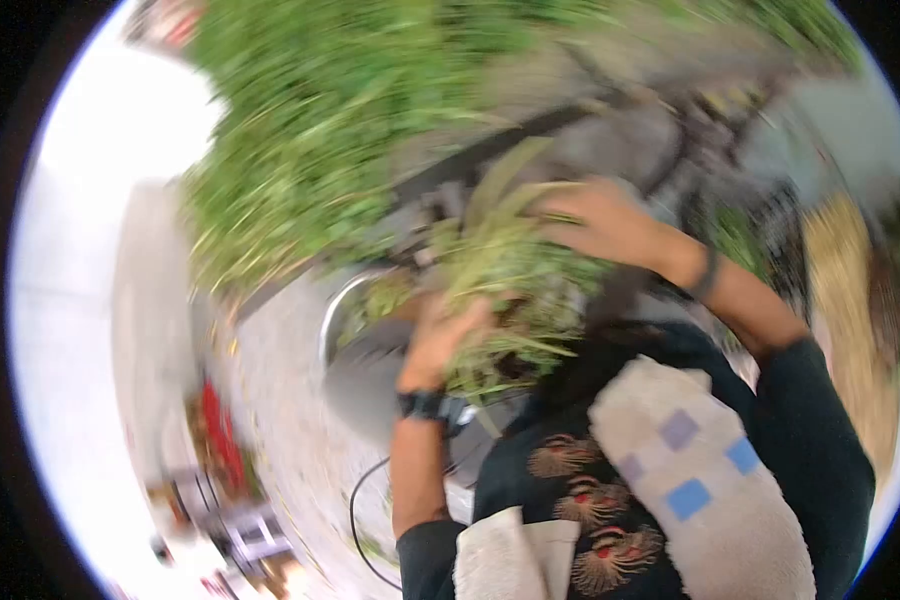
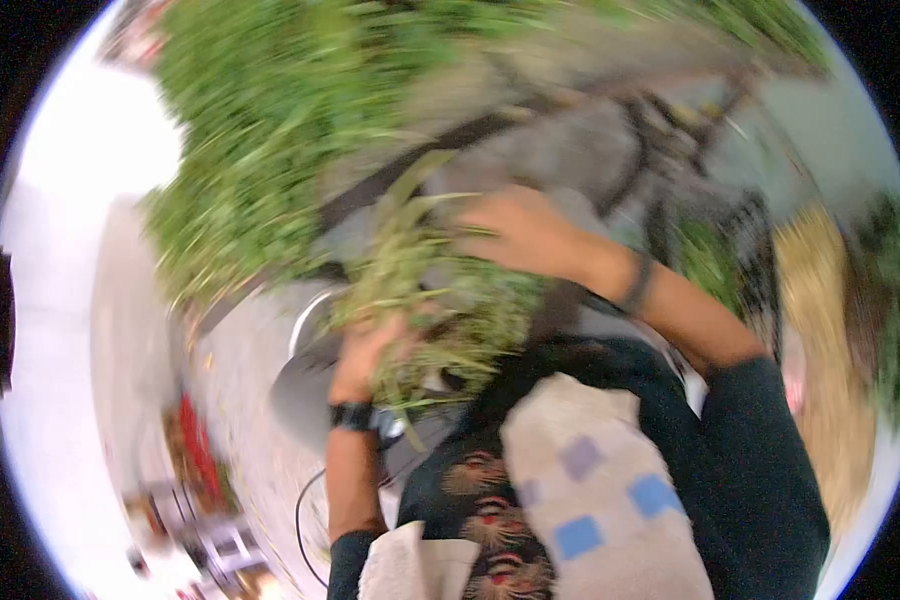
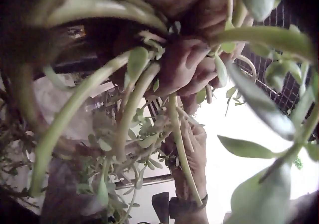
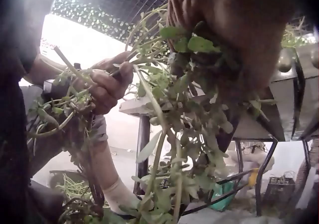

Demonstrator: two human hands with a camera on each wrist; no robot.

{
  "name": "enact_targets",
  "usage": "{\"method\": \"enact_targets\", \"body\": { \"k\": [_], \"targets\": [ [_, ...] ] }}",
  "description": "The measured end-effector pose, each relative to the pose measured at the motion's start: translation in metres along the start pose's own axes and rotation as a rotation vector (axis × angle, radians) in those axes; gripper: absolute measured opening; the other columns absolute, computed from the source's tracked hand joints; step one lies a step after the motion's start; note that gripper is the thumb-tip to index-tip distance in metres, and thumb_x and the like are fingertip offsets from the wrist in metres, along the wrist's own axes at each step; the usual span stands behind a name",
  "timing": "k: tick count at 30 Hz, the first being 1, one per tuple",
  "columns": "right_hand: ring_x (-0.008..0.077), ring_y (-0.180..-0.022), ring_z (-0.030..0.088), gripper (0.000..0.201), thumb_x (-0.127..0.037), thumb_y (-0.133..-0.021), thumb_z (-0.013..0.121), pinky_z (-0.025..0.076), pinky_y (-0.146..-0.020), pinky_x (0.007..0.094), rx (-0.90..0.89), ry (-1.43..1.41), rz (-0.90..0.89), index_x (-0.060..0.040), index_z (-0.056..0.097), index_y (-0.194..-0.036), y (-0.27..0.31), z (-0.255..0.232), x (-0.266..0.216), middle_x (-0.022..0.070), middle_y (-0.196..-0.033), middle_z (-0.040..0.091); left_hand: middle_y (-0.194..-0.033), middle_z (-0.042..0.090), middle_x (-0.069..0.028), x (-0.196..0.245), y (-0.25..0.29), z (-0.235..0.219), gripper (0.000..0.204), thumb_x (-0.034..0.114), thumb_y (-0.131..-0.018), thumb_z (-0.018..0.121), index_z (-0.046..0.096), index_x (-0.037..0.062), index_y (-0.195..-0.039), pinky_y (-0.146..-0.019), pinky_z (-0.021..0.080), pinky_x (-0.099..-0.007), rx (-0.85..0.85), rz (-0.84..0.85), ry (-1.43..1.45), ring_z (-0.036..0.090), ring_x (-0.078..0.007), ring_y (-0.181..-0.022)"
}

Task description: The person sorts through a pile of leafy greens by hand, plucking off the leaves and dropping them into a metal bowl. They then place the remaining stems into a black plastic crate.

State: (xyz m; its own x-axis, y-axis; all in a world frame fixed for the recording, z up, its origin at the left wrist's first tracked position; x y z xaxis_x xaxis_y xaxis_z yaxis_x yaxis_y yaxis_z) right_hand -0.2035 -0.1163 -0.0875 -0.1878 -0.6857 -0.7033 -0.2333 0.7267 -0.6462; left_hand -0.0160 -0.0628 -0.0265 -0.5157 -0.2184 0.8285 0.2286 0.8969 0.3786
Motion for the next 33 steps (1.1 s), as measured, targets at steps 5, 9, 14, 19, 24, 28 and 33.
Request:
{"method": "enact_targets", "body": {
  "k": [5,9,14,19,24,28,33],
  "targets": [
    [0.0362,-0.077,0.058,0.015,-0.012,-0.075,0.062,0.046,-0.065,0.0399,0.096,-0.06,-0.122,-0.0028,0.061,-0.087,-0.008,-0.072,-0.026,0.0165,-0.084,0.06,-0.068,0.053,0.0026,0.093,0.012,0.035,0.041,0.031,-0.089,0.058,0.055,0.0064,-0.122,-0.049,0.035,-0.0204,0.014,0.031,-0.231,0.043,-0.0043,-0.054],
    [0.0392,-0.071,0.056,0.016,-0.01,-0.074,0.061,0.044,-0.06,0.0406,-0.512,0.351,0.058,-0.0006,0.059,-0.087,0.064,-0.068,-0.024,0.018,-0.078,0.058,-0.062,0.049,0.0049,-0.066,-0.008,0.125,0.036,0.032,-0.088,0.06,0.06,0.0059,-0.113,-0.047,0.031,-0.0215,-0.134,0.127,0.434,0.04,-0.004,-0.052],
    [0.0408,-0.067,0.054,0.018,-0.009,-0.073,0.062,0.043,-0.058,0.0419,-0.579,0.648,-0.022,0.0032,0.058,-0.087,0.052,-0.053,0.005,0.0211,-0.075,0.055,-0.06,0.051,0.0026,-0.071,-0.039,0.115,0.027,0.03,-0.085,0.064,0.063,0.0034,-0.087,-0.046,0.033,-0.0233,-0.08,0.278,0.502,0.043,-0.0053,-0.051],
    [0.0312,-0.06,0.053,0.02,-0.017,-0.082,0.055,0.041,-0.055,0.0402,-0.225,0.566,-0.056,0.0023,0.052,-0.083,0.054,-0.086,0.108,0.0106,-0.069,0.054,-0.056,0.049,0.003,-0.065,-0.041,0.108,0.026,0.029,-0.086,0.063,0.064,0.0023,-0.085,-0.044,0.032,-0.0237,-0.002,0.308,0.459,0.041,-0.0053,-0.048],
    [0.0067,-0.059,0.049,0.026,-0.026,-0.093,0.044,0.036,-0.048,0.0197,-0.142,-0.706,0.66,-0.0059,0.057,-0.104,0.03,-0.105,0.109,-0.0016,-0.075,0.05,-0.065,0.056,-0.0022,-0.071,-0.049,0.103,0.032,0.032,-0.086,0.063,0.064,0.0042,-0.103,-0.049,0.04,-0.0251,-0.06,0.265,0.448,0.048,-0.0078,-0.054],
    [0.0153,-0.081,0.06,0.03,-0.022,-0.091,0.049,0.048,-0.069,0.0255,-0.195,-0.35,0.832,-0.0061,0.054,-0.115,0.047,-0.076,0.071,0.0048,-0.096,0.06,-0.091,0.061,-0.0024,-0.082,-0.042,0.102,0.038,0.034,-0.086,0.062,0.062,0.007,-0.113,-0.063,0.046,-0.0267,-0.017,0.206,0.506,0.055,-0.0111,-0.073],
    [0.0104,-0.073,0.055,0.024,-0.023,-0.084,0.062,0.045,-0.067,0.0268,-0.334,-0.011,0.402,-0.0021,0.063,-0.095,0.015,-0.062,0.013,0.0049,-0.081,0.063,-0.057,0.051,0.001,-0.06,-0.034,0.094,0.037,0.033,-0.091,0.053,0.06,0.0,-0.106,-0.042,0.029,-0.02,-0.011,0.167,0.528,0.038,-0.0051,-0.044]
  ]
}}
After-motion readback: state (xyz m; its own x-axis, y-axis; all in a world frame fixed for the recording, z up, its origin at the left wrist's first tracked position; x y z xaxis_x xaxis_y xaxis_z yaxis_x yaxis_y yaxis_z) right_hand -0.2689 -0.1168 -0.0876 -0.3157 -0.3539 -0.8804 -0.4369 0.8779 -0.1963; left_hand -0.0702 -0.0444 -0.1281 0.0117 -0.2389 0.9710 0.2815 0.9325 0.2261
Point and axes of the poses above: each hand's wrist, its own y-axis away from the middle knuckle, its own z-axis out of the palm, x = y × z, the point moved 7 cm from there along -y, towards the middle knuckle
